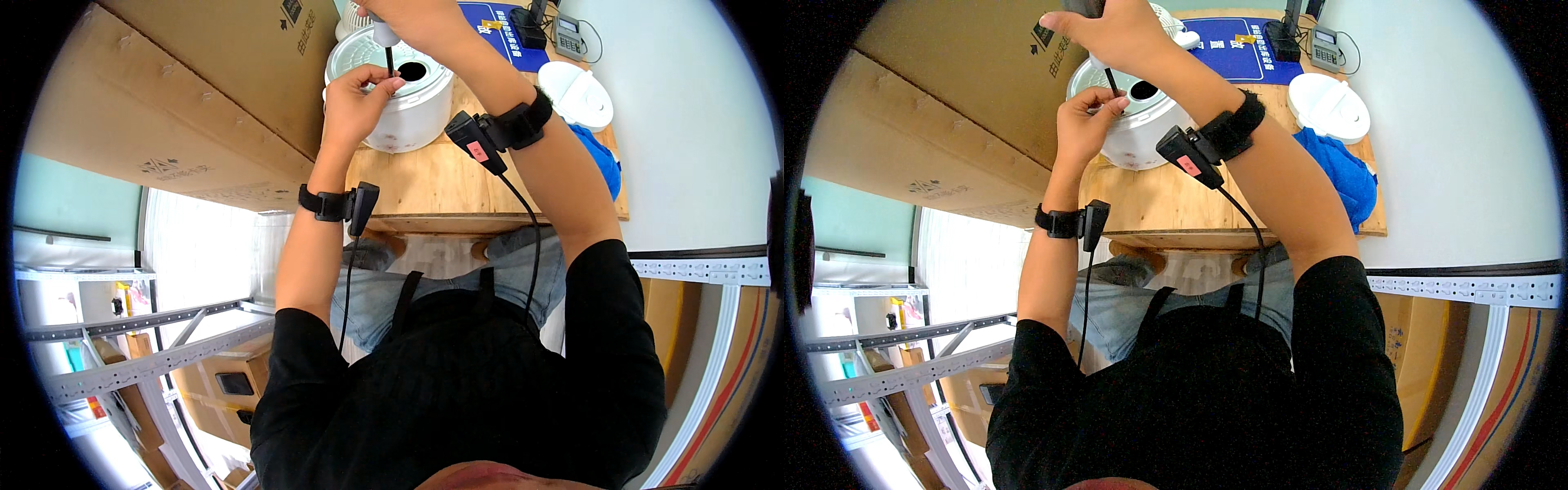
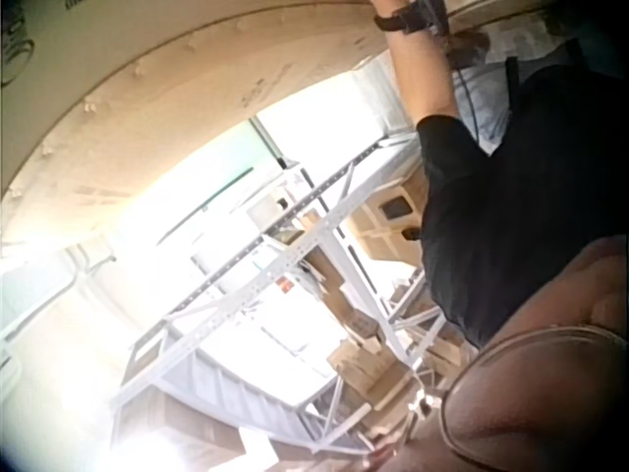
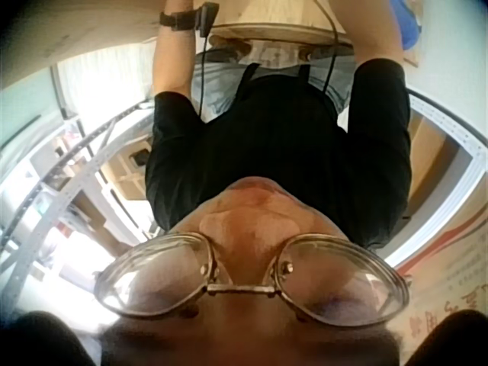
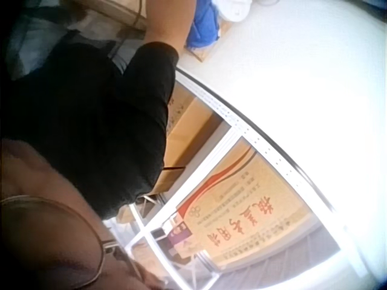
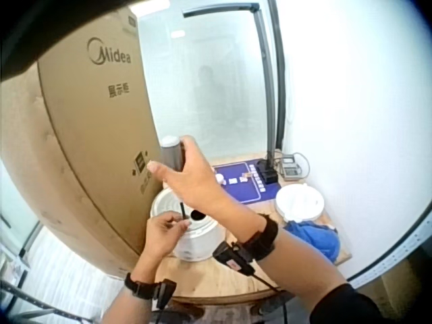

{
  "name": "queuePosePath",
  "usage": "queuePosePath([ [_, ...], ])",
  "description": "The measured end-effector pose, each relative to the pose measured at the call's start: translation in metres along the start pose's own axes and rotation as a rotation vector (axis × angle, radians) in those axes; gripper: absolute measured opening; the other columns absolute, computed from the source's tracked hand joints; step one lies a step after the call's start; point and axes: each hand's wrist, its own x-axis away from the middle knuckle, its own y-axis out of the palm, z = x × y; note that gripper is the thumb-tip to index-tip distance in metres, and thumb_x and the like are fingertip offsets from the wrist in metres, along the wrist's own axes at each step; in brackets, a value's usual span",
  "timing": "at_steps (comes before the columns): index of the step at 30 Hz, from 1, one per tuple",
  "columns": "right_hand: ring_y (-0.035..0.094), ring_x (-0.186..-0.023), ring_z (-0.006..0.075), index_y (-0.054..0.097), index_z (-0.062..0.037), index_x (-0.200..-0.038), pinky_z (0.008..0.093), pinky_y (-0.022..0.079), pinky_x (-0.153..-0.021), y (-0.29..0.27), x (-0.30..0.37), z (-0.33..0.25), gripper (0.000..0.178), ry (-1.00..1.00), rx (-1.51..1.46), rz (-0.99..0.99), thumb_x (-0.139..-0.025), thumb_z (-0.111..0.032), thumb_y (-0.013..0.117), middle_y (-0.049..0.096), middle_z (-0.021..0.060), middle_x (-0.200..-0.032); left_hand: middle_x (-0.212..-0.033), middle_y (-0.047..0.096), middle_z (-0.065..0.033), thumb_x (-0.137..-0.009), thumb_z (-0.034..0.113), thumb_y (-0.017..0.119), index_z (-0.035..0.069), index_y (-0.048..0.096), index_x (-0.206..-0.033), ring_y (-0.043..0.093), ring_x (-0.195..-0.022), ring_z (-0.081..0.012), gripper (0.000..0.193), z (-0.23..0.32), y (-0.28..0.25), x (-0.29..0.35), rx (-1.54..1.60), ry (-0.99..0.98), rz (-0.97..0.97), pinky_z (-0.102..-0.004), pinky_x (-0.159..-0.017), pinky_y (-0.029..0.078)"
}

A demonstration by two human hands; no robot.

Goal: The person uses a screwdriver to fasten screws into the lid of a white bucket-like appliance. They then wipe the lid with a blue cloth and place a white plastic cover on top, securing it by hand.

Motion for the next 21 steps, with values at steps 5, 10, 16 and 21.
queuePosePath([
  [5,0.058,-0.084,0.0124,0.047,0.0005,-0.125,0.0275,0.049,-0.072,-0.001,-0.011,0.027,0.050,0.103,-0.519,-0.168,-0.085,-0.016,0.073,0.060,0.0081,-0.091,-0.087,0.073,-0.0042,-0.089,0.009,0.069,0.000,0.073,-0.102,0.061,-0.079,-0.0078,0.016,-0.011,-0.003,0.001,0.054,-0.001,-0.034,-0.0242,-0.074,0.049],
  [10,0.060,-0.087,0.0130,0.050,0.0022,-0.121,0.0292,0.050,-0.073,-0.007,-0.010,-0.008,0.051,0.157,-0.002,-0.218,-0.081,-0.015,0.076,0.062,0.0114,-0.095,-0.083,0.074,-0.0036,-0.089,0.014,0.070,0.002,0.074,-0.103,0.061,-0.075,-0.0074,0.019,-0.008,-0.006,0.000,0.160,0.085,-0.084,-0.0238,-0.070,0.049],
  [16,0.062,-0.088,0.0176,0.051,0.0026,-0.118,0.0318,0.050,-0.076,0.001,0.000,-0.017,0.052,0.045,0.368,0.054,-0.080,-0.019,0.078,0.063,0.0122,-0.098,-0.082,0.070,-0.0008,-0.089,0.010,0.071,0.000,0.074,-0.100,0.060,-0.078,-0.0071,0.016,-0.001,-0.004,-0.003,0.069,-0.033,0.020,-0.0223,-0.075,0.047],
  [21,0.062,-0.090,0.0172,0.049,0.0009,-0.125,0.0324,0.051,-0.077,-0.008,-0.012,0.028,0.050,0.214,-0.442,-0.142,-0.085,-0.015,0.073,0.063,0.0100,-0.101,-0.079,0.069,0.0002,-0.088,0.014,0.073,-0.001,0.073,-0.097,0.058,-0.074,-0.0066,0.017,-0.005,-0.003,-0.002,0.044,-0.029,0.038,-0.0224,-0.072,0.048],
])
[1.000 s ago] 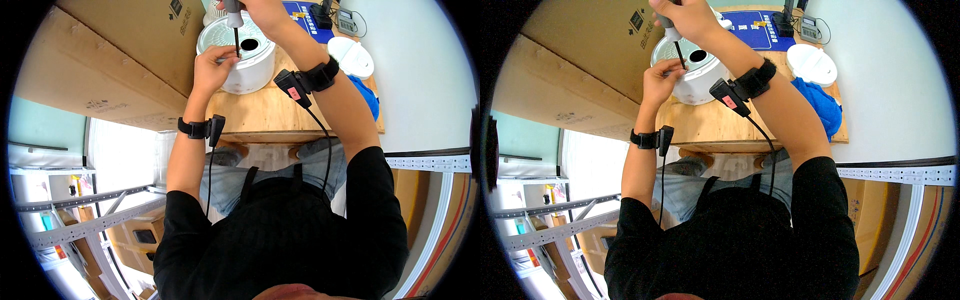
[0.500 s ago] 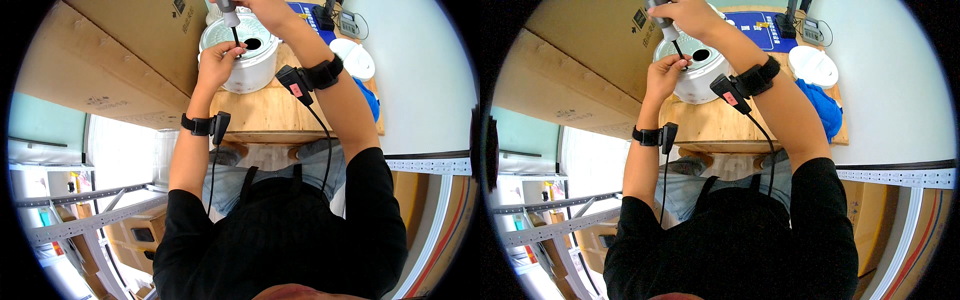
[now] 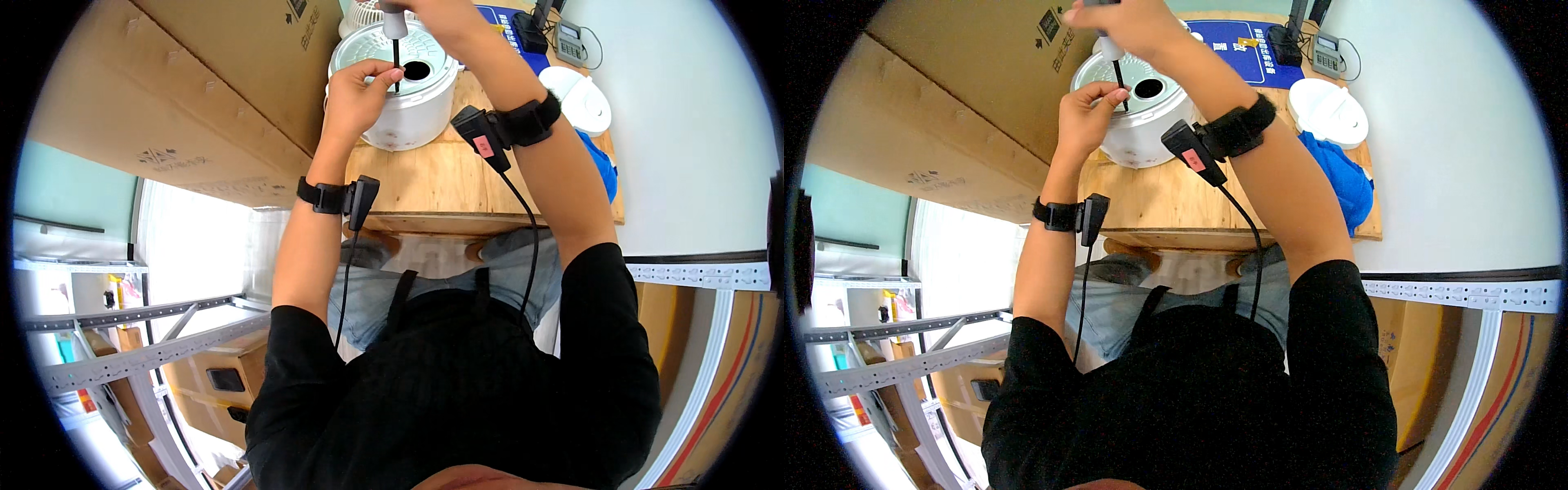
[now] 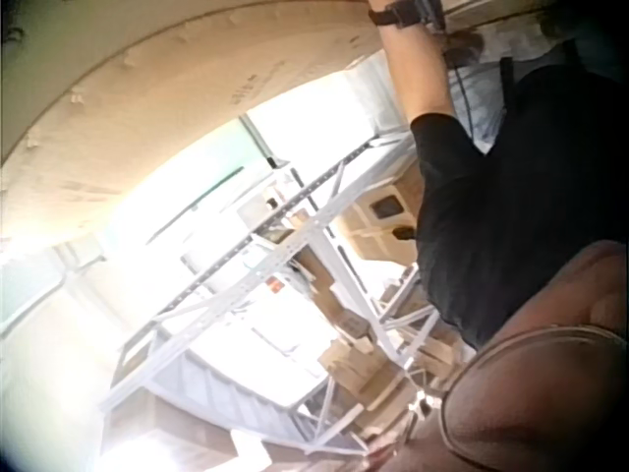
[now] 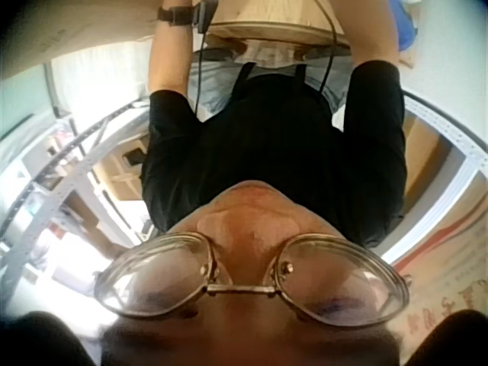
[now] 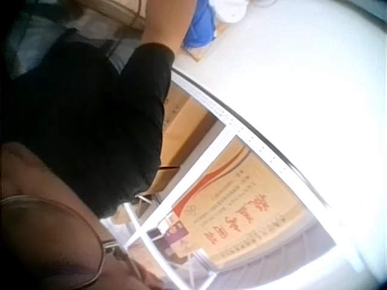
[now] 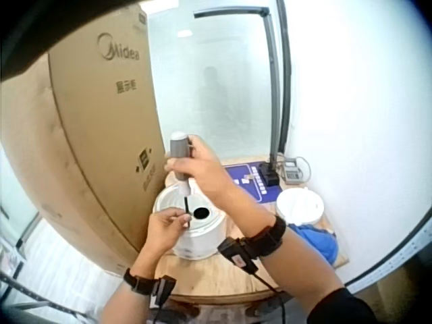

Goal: The person uses a screwdriver to fasten screws into the lid of a white bucket-like appliance. They then wipe the lid with a blue cloth and place a white plastic cover on top, securing it by hand.

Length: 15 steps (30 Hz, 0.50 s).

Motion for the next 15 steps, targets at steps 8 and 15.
queuePosePath([
  [8,0.063,-0.086,0.0223,0.057,0.0016,-0.116,0.0360,0.050,-0.075,0.017,0.013,-0.020,0.051,-0.149,0.744,0.190,-0.078,-0.023,0.080,0.064,0.0132,-0.092,-0.084,0.072,-0.0022,-0.088,0.017,0.073,0.002,0.074,-0.098,0.061,-0.080,-0.0078,0.018,0.006,0.005,0.002,0.045,0.093,-0.046,-0.0239,-0.074,0.048],
  [15,0.063,-0.085,0.0180,0.049,-0.0008,-0.122,0.0287,0.052,-0.074,0.004,0.012,-0.013,0.043,-0.026,-0.004,-0.014,-0.087,-0.012,0.069,0.064,0.0094,-0.097,-0.088,0.071,-0.0014,-0.088,0.020,0.073,0.003,0.074,-0.104,0.059,-0.082,-0.0082,0.023,0.000,0.002,-0.005,0.123,0.028,-0.140,-0.0257,-0.075,0.048],
])
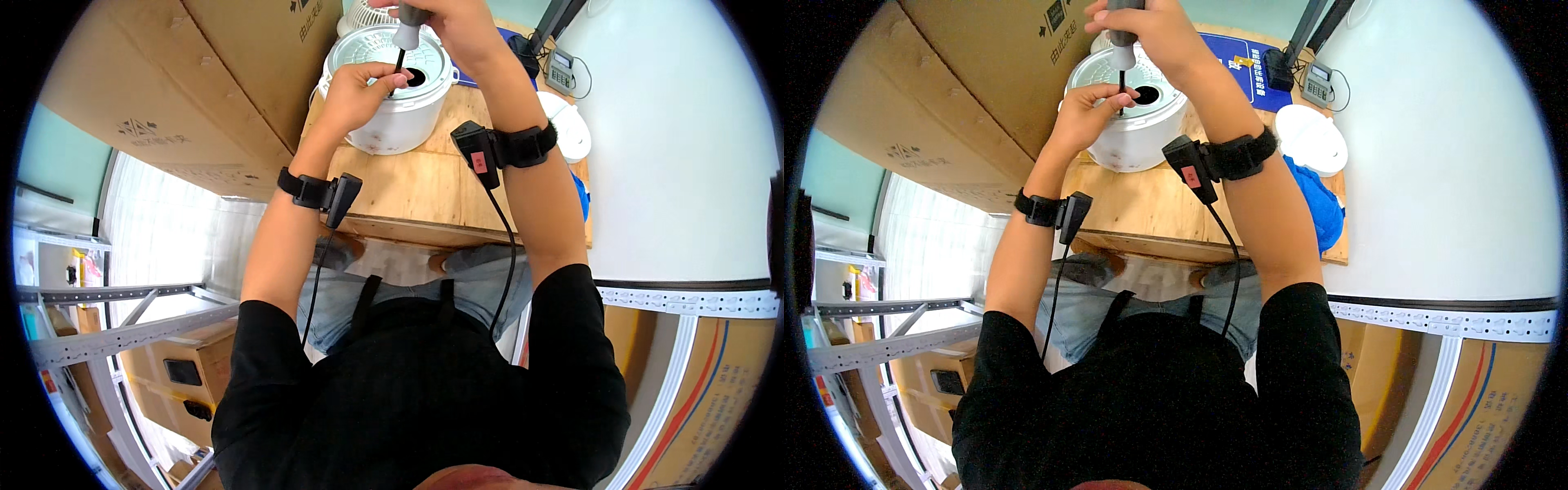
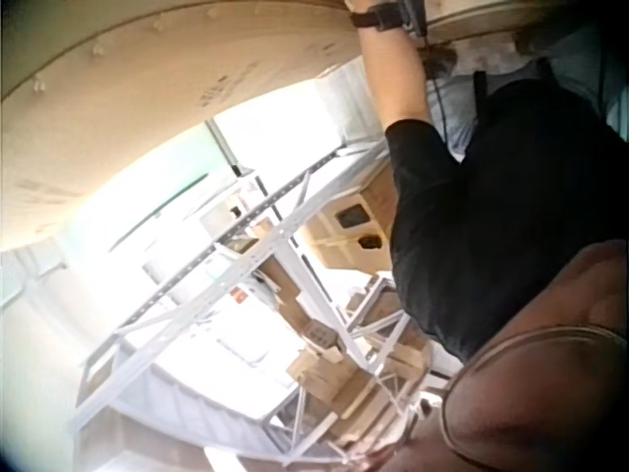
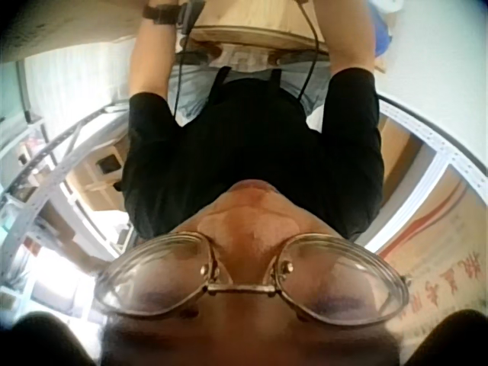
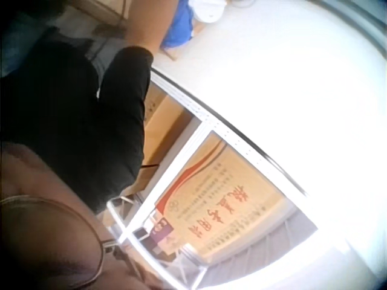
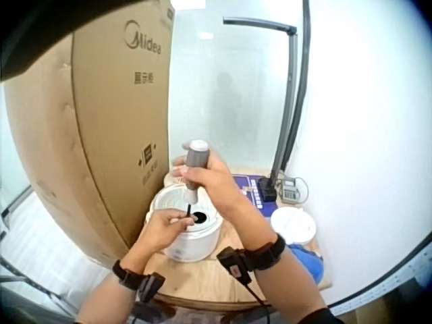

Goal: The person uses a screwdriver to fasten screws into the lid of a white bucket-like appliance. They then wipe the lid with a blue cloth and place a white plastic cover on top, securing it by hand.

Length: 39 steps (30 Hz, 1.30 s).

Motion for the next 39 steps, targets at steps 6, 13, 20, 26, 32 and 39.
queuePosePath([
  [6,0.062,-0.086,0.0175,0.052,0.0000,-0.114,0.0301,0.050,-0.074,0.008,-0.002,-0.006,0.044,-0.048,0.680,0.118,-0.082,-0.017,0.076,0.063,0.0122,-0.096,-0.087,0.071,-0.0006,-0.088,0.016,0.073,0.002,0.074,-0.096,0.058,-0.081,-0.0069,0.016,0.004,0.002,0.000,0.057,-0.001,0.094,-0.0248,-0.073,0.047],
  [13,0.060,-0.090,0.0152,0.052,-0.0006,-0.115,0.0290,0.050,-0.078,-0.010,-0.008,0.012,0.035,-0.014,0.026,-0.059,-0.087,-0.010,0.070,0.063,0.0069,-0.102,-0.083,0.071,-0.0002,-0.089,0.011,0.071,0.000,0.073,-0.092,0.058,-0.077,-0.0066,0.011,-0.002,0.002,-0.002,0.028,-0.038,0.158,-0.0232,-0.073,0.046],
  [20,0.065,-0.084,0.0231,0.056,0.0022,-0.109,0.0346,0.052,-0.074,0.001,-0.001,0.005,0.041,0.006,0.515,0.082,-0.082,-0.021,0.075,0.066,0.0151,-0.097,-0.084,0.069,0.0007,-0.089,0.013,0.072,0.001,0.073,-0.093,0.058,-0.077,-0.0072,0.013,0.001,0.003,0.001,0.121,0.042,0.128,-0.0228,-0.076,0.046],
  [26,0.064,-0.079,0.0275,0.056,0.0020,-0.106,0.0373,0.051,-0.070,0.026,0.005,-0.011,0.046,-0.030,0.829,0.187,-0.079,-0.026,0.079,0.066,0.0183,-0.090,-0.078,0.066,0.0017,-0.084,0.011,0.077,0.001,0.070,-0.084,0.054,-0.070,-0.0056,0.012,0.005,0.007,0.004,0.009,-0.056,0.223,-0.0216,-0.065,0.044],
  [32,0.063,-0.079,0.0143,0.052,0.0028,-0.110,0.0284,0.050,-0.066,-0.004,-0.004,0.030,0.032,0.064,0.074,-0.058,-0.087,-0.008,0.071,0.064,0.0085,-0.089,-0.075,0.065,0.0023,-0.084,0.010,0.077,0.001,0.069,-0.082,0.052,-0.067,-0.0048,0.013,0.001,0.009,0.001,0.077,-0.019,0.211,-0.0212,-0.061,0.041],
  [39,0.062,-0.077,0.0145,0.052,0.0027,-0.108,0.0290,0.050,-0.066,0.017,0.005,0.012,0.031,-0.043,0.476,0.138,-0.084,-0.003,0.071,0.064,0.0091,-0.087,-0.076,0.065,0.0027,-0.086,0.013,0.076,0.000,0.070,-0.084,0.051,-0.067,-0.0039,0.014,-0.005,0.007,0.002,0.109,-0.041,0.199,-0.0212,-0.060,0.040],
])
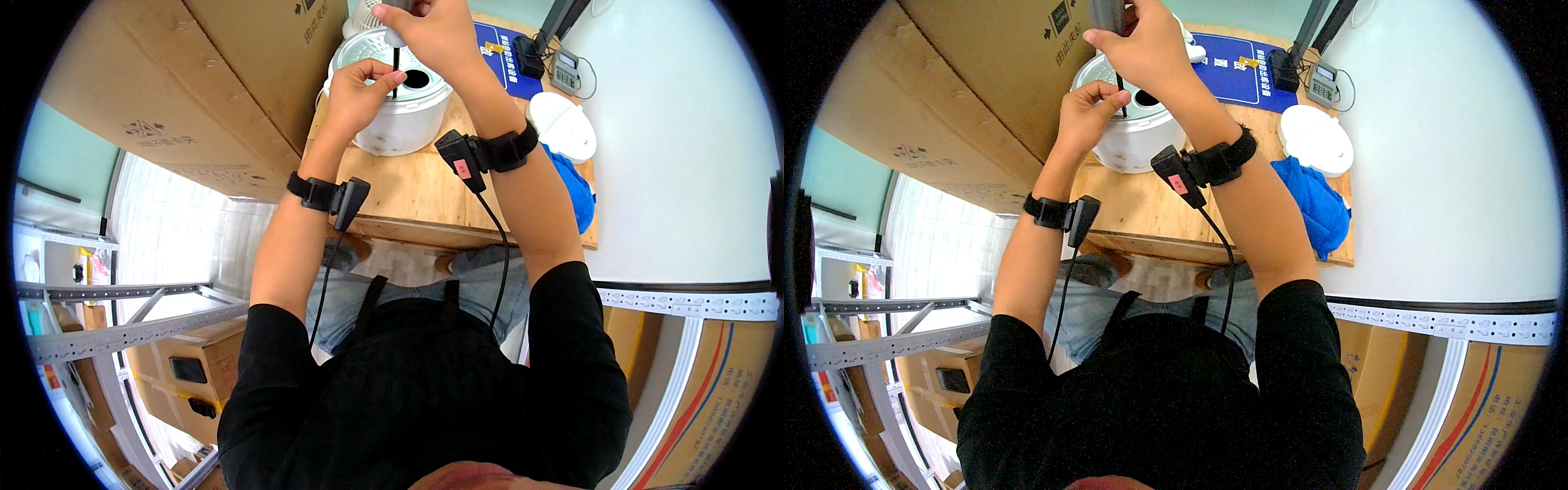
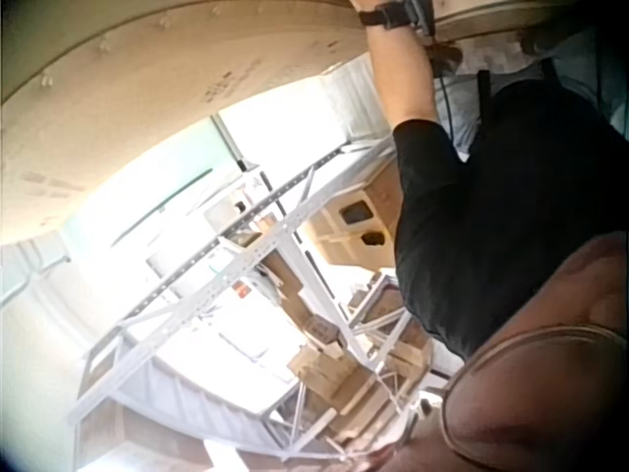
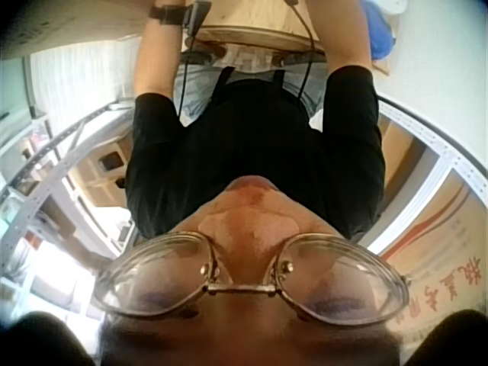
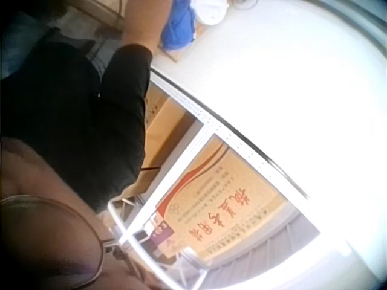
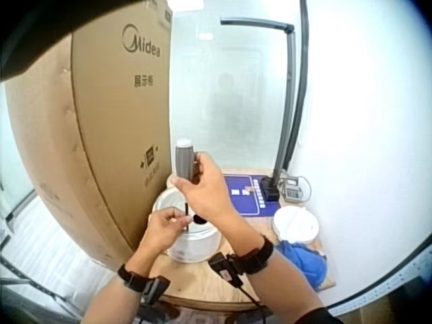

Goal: The person uses a screwdriver to fasten screws into the lid of a white bucket-like appliance. They then wipe the lid with a blue cloth and place a white plastic cover on top, securing it by hand.

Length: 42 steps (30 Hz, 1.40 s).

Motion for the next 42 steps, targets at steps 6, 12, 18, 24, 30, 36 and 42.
queuePosePath([
  [6,0.061,-0.074,0.0135,0.053,0.0020,-0.107,0.0290,0.049,-0.064,-0.004,0.004,-0.010,0.035,0.029,0.155,0.048,-0.081,-0.005,0.075,0.063,0.0101,-0.084,-0.075,0.065,0.0027,-0.086,0.014,0.076,0.001,0.071,-0.085,0.051,-0.066,-0.0039,0.014,0.003,0.001,0.002,-0.090,0.017,0.017,-0.0213,-0.060,0.040],
  [12,0.062,-0.077,0.0131,0.053,0.0021,-0.111,0.0277,0.050,-0.067,-0.001,0.002,0.002,0.036,-0.020,-0.022,0.092,-0.082,-0.003,0.073,0.064,0.0087,-0.088,-0.075,0.066,0.0012,-0.083,0.019,0.079,0.001,0.071,-0.089,0.054,-0.068,-0.0046,0.021,0.003,0.003,0.003,-0.107,0.046,0.054,-0.0215,-0.059,0.043],
  [18,0.061,-0.085,0.0161,0.048,0.0010,-0.125,0.0311,0.050,-0.074,-0.037,0.001,0.004,0.042,-0.224,-0.050,0.289,-0.090,-0.011,0.068,0.062,0.0094,-0.096,-0.082,0.064,-0.0036,-0.074,0.028,0.079,0.010,0.073,-0.092,0.058,-0.091,-0.0242,0.026,-0.005,0.020,0.022,-0.663,0.433,0.100,-0.0470,-0.104,0.024],
  [24,0.063,-0.076,0.0169,0.052,-0.0005,-0.112,0.0299,0.050,-0.061,-0.074,0.057,0.031,0.029,0.188,-0.288,0.352,-0.090,-0.011,0.067,0.062,0.0096,-0.093,-0.097,0.061,-0.0014,-0.075,0.022,0.079,0.013,0.072,-0.090,0.053,-0.105,-0.0226,0.018,-0.013,0.054,0.031,-0.755,0.424,0.224,-0.0523,-0.100,0.023],
  [30,0.057,-0.057,0.0154,0.051,0.0000,-0.110,0.0287,0.045,-0.049,-0.082,0.105,0.077,0.028,0.494,-0.334,0.404,-0.090,-0.012,0.067,0.059,0.0085,-0.084,-0.088,0.062,0.0010,-0.076,0.014,0.077,0.013,0.072,-0.087,0.056,-0.096,-0.0199,0.013,-0.014,0.045,0.030,-0.697,0.446,0.214,-0.0449,-0.100,0.024],
  [36,0.056,-0.057,0.0143,0.052,-0.0004,-0.111,0.0277,0.044,-0.051,-0.061,0.118,0.087,0.034,0.554,-0.286,0.377,-0.087,-0.013,0.071,0.060,0.0073,-0.088,-0.090,0.065,-0.0002,-0.075,0.009,0.075,0.011,0.072,-0.086,0.058,-0.097,-0.0197,0.012,-0.008,0.003,0.031,-0.634,0.466,0.007,-0.0400,-0.099,0.026],
  [42,0.056,-0.058,0.0146,0.054,-0.0022,-0.110,0.0277,0.045,-0.052,-0.051,0.129,0.092,0.030,0.560,-0.367,0.321,-0.088,-0.017,0.070,0.061,0.0079,-0.091,-0.090,0.064,-0.0019,-0.074,0.008,0.075,0.010,0.072,-0.089,0.057,-0.101,-0.0217,0.015,-0.007,-0.032,0.028,-0.527,0.448,-0.174,-0.0401,-0.105,0.026],
])
